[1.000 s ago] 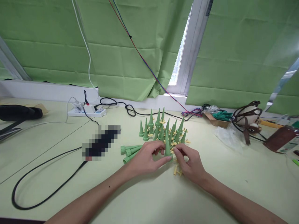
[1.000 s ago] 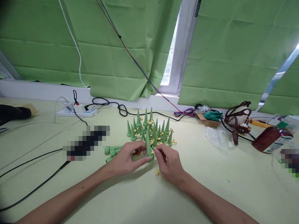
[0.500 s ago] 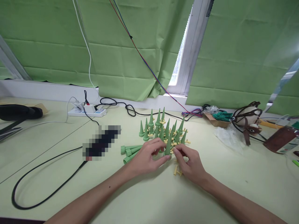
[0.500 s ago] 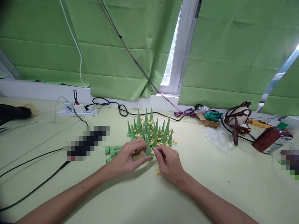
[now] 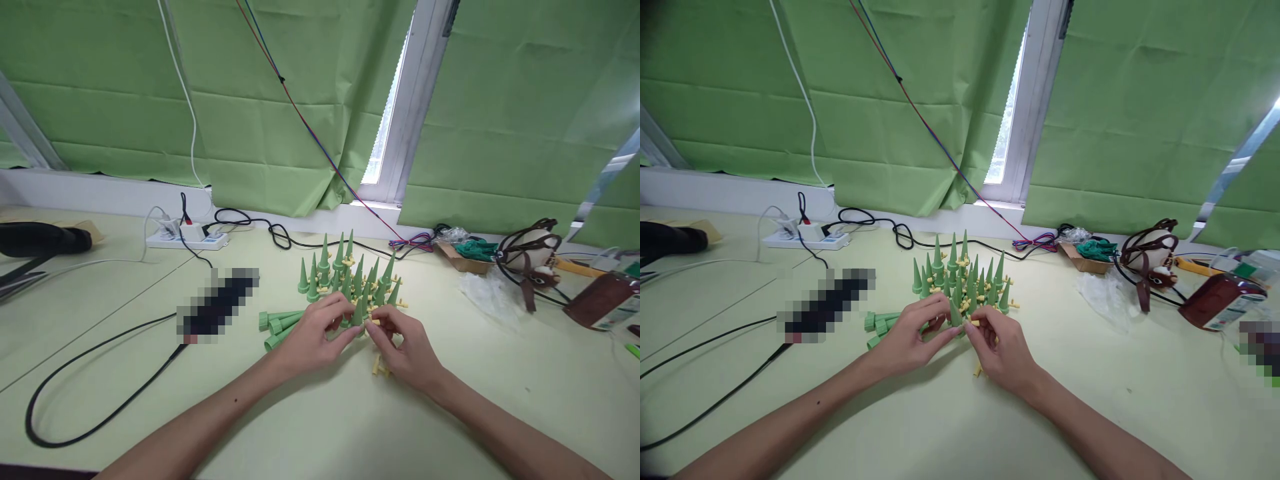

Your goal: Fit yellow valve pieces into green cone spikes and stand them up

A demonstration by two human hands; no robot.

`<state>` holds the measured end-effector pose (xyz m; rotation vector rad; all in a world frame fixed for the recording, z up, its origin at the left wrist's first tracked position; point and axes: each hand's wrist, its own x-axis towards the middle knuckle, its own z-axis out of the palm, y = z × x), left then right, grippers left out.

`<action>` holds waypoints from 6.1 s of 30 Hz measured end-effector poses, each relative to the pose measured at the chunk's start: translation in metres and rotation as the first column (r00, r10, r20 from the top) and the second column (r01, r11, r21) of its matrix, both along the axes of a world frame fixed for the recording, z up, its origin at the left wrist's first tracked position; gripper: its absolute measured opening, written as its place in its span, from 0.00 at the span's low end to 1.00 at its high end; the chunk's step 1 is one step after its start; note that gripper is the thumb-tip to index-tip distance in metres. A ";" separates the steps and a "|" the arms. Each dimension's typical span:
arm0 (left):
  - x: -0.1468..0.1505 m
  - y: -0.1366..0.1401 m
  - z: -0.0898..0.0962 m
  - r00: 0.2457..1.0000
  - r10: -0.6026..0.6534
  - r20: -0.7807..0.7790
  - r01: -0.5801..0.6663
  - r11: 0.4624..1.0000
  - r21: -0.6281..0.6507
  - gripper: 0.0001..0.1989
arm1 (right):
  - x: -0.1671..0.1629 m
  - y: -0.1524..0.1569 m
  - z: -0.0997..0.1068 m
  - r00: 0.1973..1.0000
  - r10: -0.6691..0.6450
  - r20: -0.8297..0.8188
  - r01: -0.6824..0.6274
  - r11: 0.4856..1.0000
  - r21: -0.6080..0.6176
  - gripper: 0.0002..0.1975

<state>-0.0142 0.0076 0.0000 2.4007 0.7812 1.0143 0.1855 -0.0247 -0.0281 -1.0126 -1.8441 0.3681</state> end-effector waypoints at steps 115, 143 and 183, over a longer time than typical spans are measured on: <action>-0.003 0.006 -0.006 0.994 -0.109 0.022 0.106 0.990 0.092 0.09 | 0.003 0.003 -0.002 0.994 -0.001 0.111 -0.001 1.000 0.021 0.20; 0.003 0.002 0.003 0.997 0.059 -0.044 -0.064 0.989 -0.132 0.11 | 0.002 0.003 -0.001 1.000 -0.028 0.013 0.028 0.999 -0.027 0.15; 0.001 0.002 -0.001 0.995 0.101 0.012 -0.101 0.995 -0.004 0.06 | 0.002 0.003 -0.001 0.996 -0.081 0.029 0.080 0.996 0.034 0.15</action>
